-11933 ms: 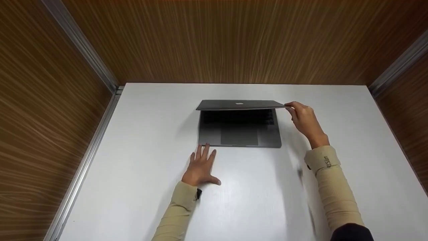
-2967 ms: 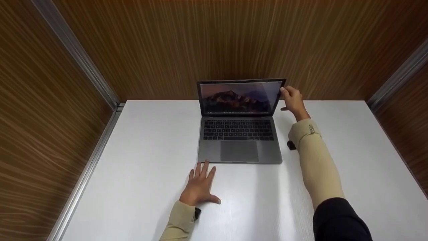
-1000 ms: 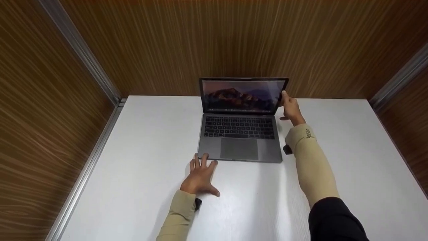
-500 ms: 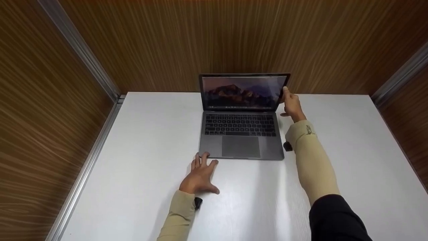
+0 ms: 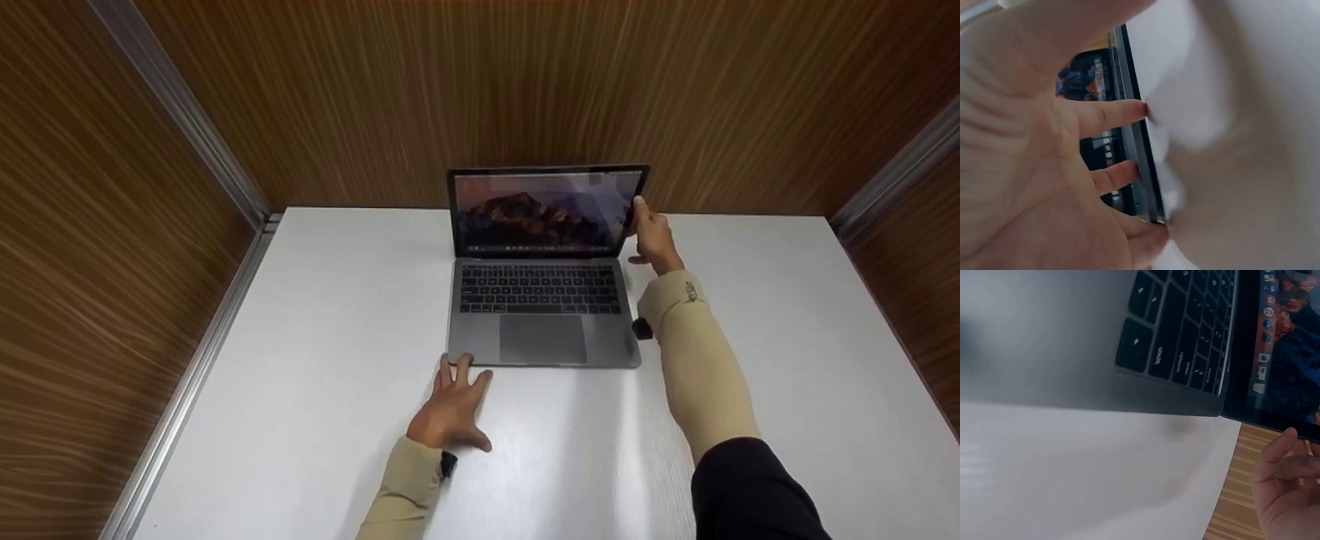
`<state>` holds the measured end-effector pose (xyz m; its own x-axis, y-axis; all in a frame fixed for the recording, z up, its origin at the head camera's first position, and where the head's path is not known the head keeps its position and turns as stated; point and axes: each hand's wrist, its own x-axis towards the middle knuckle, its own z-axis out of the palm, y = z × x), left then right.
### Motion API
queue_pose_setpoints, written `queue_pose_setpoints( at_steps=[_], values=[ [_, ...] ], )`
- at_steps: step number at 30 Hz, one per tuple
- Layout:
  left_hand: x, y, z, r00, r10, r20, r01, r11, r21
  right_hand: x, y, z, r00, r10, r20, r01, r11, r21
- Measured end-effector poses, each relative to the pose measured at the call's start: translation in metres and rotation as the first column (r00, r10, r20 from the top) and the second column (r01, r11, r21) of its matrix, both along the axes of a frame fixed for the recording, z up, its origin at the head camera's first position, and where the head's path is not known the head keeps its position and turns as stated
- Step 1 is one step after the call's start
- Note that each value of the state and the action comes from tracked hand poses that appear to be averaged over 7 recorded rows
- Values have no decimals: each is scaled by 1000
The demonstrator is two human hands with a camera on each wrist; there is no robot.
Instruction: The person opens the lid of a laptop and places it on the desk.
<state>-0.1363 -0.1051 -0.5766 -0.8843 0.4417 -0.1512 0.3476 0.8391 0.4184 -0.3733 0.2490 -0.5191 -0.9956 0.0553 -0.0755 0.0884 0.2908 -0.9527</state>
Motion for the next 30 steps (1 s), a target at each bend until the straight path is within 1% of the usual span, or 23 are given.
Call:
queue_pose_setpoints(
  at_steps=[2, 5, 8, 12, 16, 19, 22, 24, 30],
  values=[
    [0, 2, 2, 1000, 2, -28, -4, 998, -58, 1, -2, 1, 1000, -1, 17, 1, 1000, 1],
    [0, 5, 4, 999, 13, -44, -19, 990, -138, 3, -5, 3, 999, -6, 33, 6, 1000, 4],
    [2, 7, 5, 998, 32, -46, -39, 986, -163, 4, -6, 4, 999, -20, 40, 20, 1000, 4],
    [7, 8, 6, 998, 33, -57, -44, 982, -185, 7, -6, 4, 999, -32, 43, 32, 999, 9],
    [12, 13, 9, 998, 30, -53, -42, 966, -254, 10, -6, -1, 999, -35, 31, 34, 999, 14],
    [13, 17, 11, 998, 39, -46, -51, 954, -296, 9, -6, -9, 998, -27, 51, 26, 999, 23],
    [14, 21, 12, 998, 53, -29, -59, 953, -298, 8, -5, -16, 996, -29, 88, 26, 999, 30],
    [14, 22, 12, 998, 59, -24, -64, 954, -293, 9, -5, -20, 995, -26, 97, 22, 999, 34],
    [15, 21, 11, 997, 55, -50, -67, 960, -273, 11, -7, -32, 993, 8, 118, -14, 999, 47]
  ],
)
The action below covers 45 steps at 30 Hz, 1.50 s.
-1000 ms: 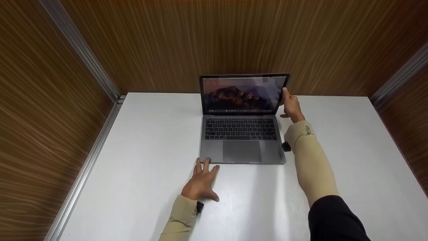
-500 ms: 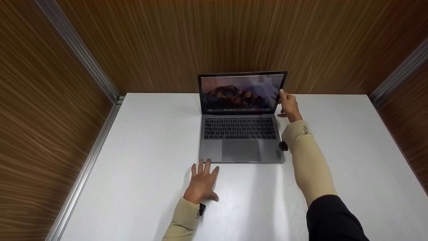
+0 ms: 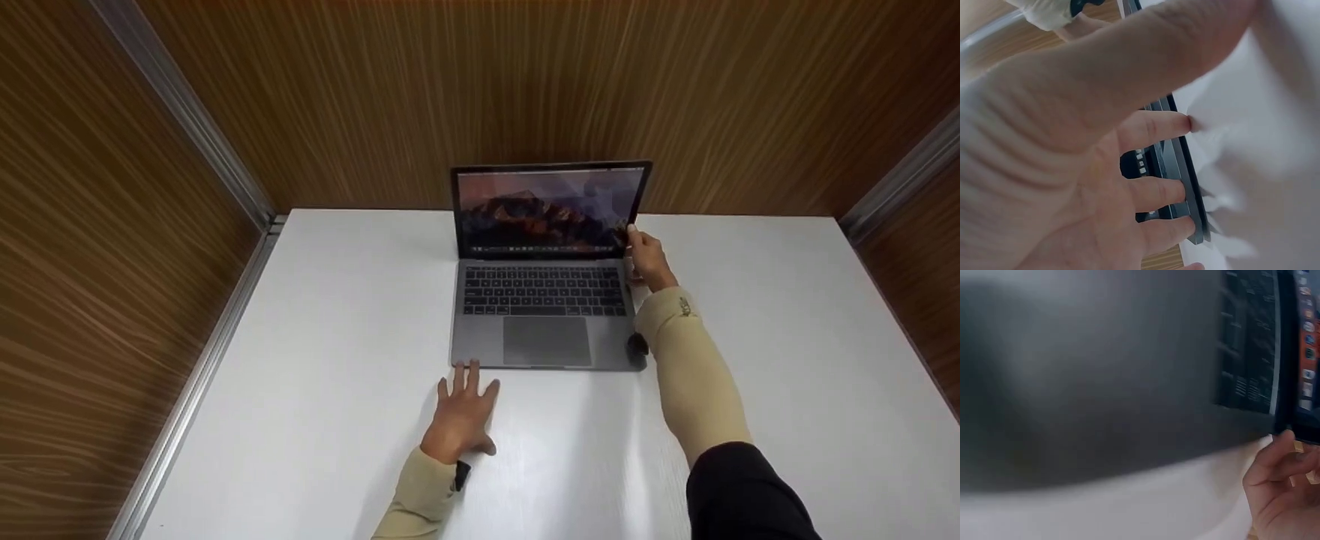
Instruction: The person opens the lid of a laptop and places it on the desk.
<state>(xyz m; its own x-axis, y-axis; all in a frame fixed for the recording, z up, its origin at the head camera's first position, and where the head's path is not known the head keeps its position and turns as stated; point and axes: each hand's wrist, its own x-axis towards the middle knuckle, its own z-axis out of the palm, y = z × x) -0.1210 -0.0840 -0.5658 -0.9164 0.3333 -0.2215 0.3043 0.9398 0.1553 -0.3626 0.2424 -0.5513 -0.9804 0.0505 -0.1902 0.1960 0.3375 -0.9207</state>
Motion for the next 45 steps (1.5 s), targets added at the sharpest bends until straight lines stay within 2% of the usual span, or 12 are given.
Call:
queue_pose_setpoints(
  at_steps=[5, 12, 23, 29, 41, 45],
  values=[
    [2, -1, -3, 1000, -8, 4, 8, 999, 32, -1, -1, -6, 1000, -17, -17, 17, 1000, 26],
    [1, -1, -4, 1000, 2, 8, -2, 1000, 4, -5, -4, -7, 1000, -25, -12, 26, 997, 70],
    [0, -3, -4, 1000, 12, 3, -12, 1000, -3, -7, -12, -3, 997, -38, -67, 52, 975, 217],
    [0, -2, -5, 1000, 13, -6, -13, 1000, -20, -8, -12, -2, 999, -32, -44, 41, 975, 218],
    [3, -1, -5, 1000, 6, -20, -8, 998, -57, -10, -14, -1, 999, -6, -54, 21, 956, 293],
    [1, -1, -5, 1000, 2, -24, -4, 999, -53, -12, -12, 1, 1000, -5, -26, 13, 947, 322]
  ],
)
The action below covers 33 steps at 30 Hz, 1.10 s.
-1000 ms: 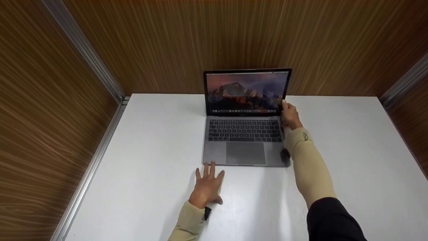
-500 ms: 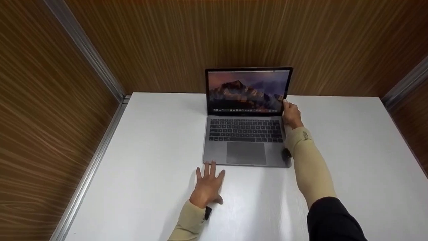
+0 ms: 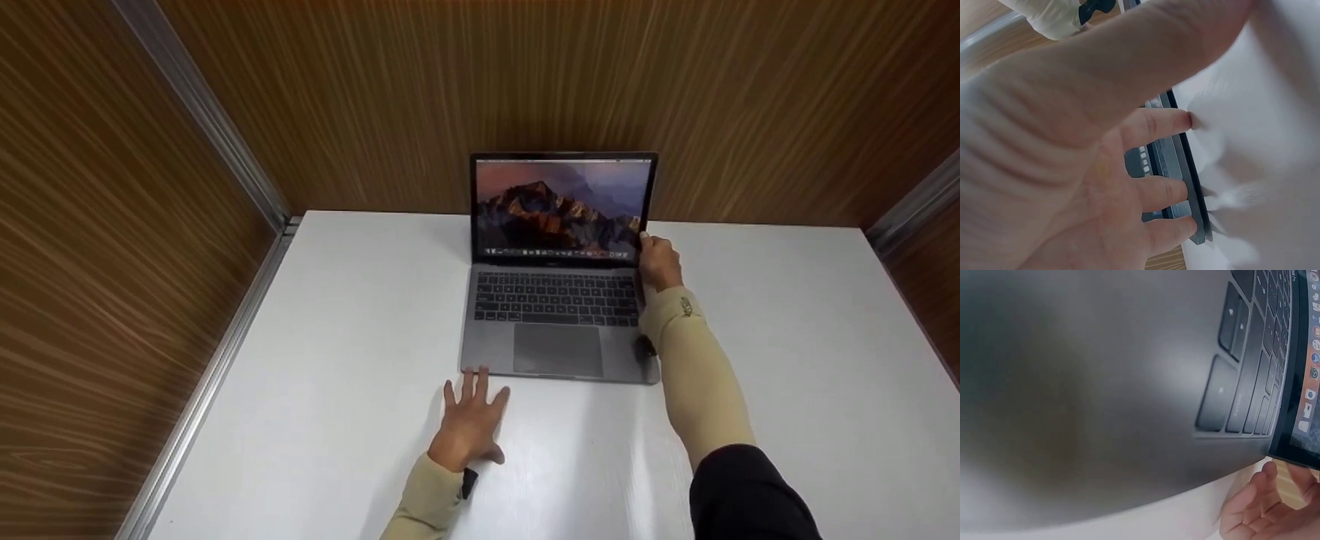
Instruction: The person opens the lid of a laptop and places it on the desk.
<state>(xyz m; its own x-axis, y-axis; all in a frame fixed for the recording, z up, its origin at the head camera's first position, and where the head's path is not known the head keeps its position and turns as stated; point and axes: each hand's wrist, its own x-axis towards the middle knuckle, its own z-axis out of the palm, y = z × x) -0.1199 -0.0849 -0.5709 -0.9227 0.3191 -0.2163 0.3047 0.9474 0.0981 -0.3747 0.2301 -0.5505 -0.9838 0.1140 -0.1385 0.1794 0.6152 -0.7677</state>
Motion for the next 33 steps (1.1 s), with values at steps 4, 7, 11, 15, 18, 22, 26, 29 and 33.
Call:
queue_pose_setpoints(
  at_steps=[4, 7, 11, 15, 18, 22, 26, 29, 33],
  values=[
    [-1, -1, -7, 1000, 3, -6, -3, 1000, -3, -6, -2, -6, 1000, -17, 11, 17, 1000, 22],
    [-1, 0, -7, 1000, 3, -6, -3, 1000, -10, -6, 0, -5, 999, -33, 8, 33, 999, 37],
    [-1, 0, -6, 1000, 11, -2, -11, 1000, -12, -6, 4, -7, 999, -38, 32, 36, 999, 34],
    [0, -1, -6, 1000, 10, -7, -10, 1000, -10, -4, 7, -10, 998, -36, 53, 35, 999, 10],
    [0, -1, -6, 1000, 7, -17, -7, 1000, -9, -5, 6, -13, 999, -27, 35, 27, 1000, 4],
    [0, -3, -1, 1000, 6, 0, -6, 1000, -2, -4, 4, -16, 1000, -23, -2, 23, 1000, -5],
    [1, -4, 3, 1000, 10, 30, -11, 1000, 24, -4, 2, -17, 999, -24, -42, 23, 1000, -9],
    [0, -5, 7, 999, 8, 53, -11, 998, 54, -3, 2, -14, 997, -42, -59, 42, 999, -1],
    [-2, -5, 12, 995, 13, 96, -22, 996, 88, -3, 0, -9, 996, -70, -51, 69, 997, -20]
  ],
)
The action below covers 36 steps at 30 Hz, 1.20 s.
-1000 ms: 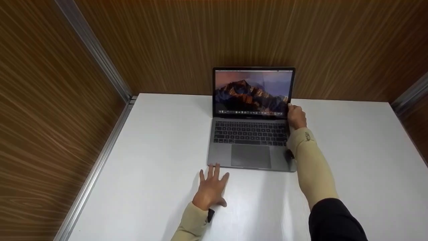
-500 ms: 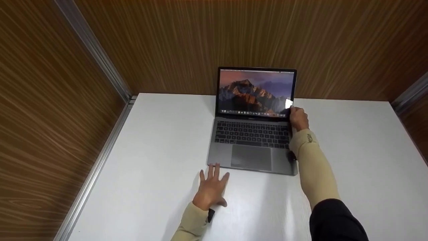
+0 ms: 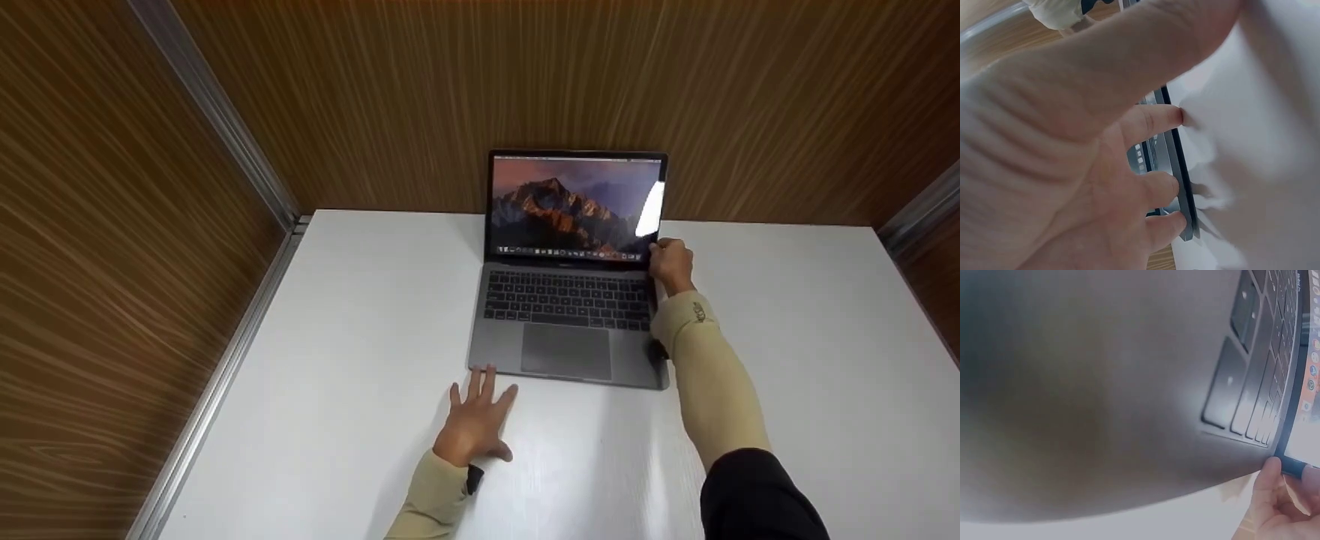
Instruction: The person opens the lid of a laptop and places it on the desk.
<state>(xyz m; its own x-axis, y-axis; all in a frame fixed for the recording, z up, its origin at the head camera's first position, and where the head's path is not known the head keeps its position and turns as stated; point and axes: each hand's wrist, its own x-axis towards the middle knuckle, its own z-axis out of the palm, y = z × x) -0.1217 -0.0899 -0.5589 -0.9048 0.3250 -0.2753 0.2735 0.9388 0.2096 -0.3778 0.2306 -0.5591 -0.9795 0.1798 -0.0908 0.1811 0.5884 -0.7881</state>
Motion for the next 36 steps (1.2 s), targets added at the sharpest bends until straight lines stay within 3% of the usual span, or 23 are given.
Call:
queue_pose_setpoints(
  at_steps=[6, 13, 19, 26, 33, 36],
  values=[
    [-5, 11, 39, 991, 17, 130, -14, 1000, -24, -6, 5, 0, 997, 42, 59, -40, 999, -30],
    [-7, 12, 38, 985, 20, 171, -24, 999, 21, -1, 8, -3, 998, 40, 41, -40, 999, 6],
    [-7, 10, 36, 982, 26, 186, -30, 999, 19, 0, 6, 2, 990, 88, 114, -89, 996, 4],
    [-6, 10, 37, 981, 32, 191, -37, 999, 24, 13, 10, 4, 956, 165, 243, -147, 985, -89],
    [-6, 10, 41, 979, 30, 202, -33, 999, 8, 37, 20, 7, 922, 240, 304, -259, 965, 25],
    [-7, 11, 41, 978, 24, 206, -26, 1000, 8, 46, 26, 6, 909, 260, 326, -285, 958, 29]
  ],
)
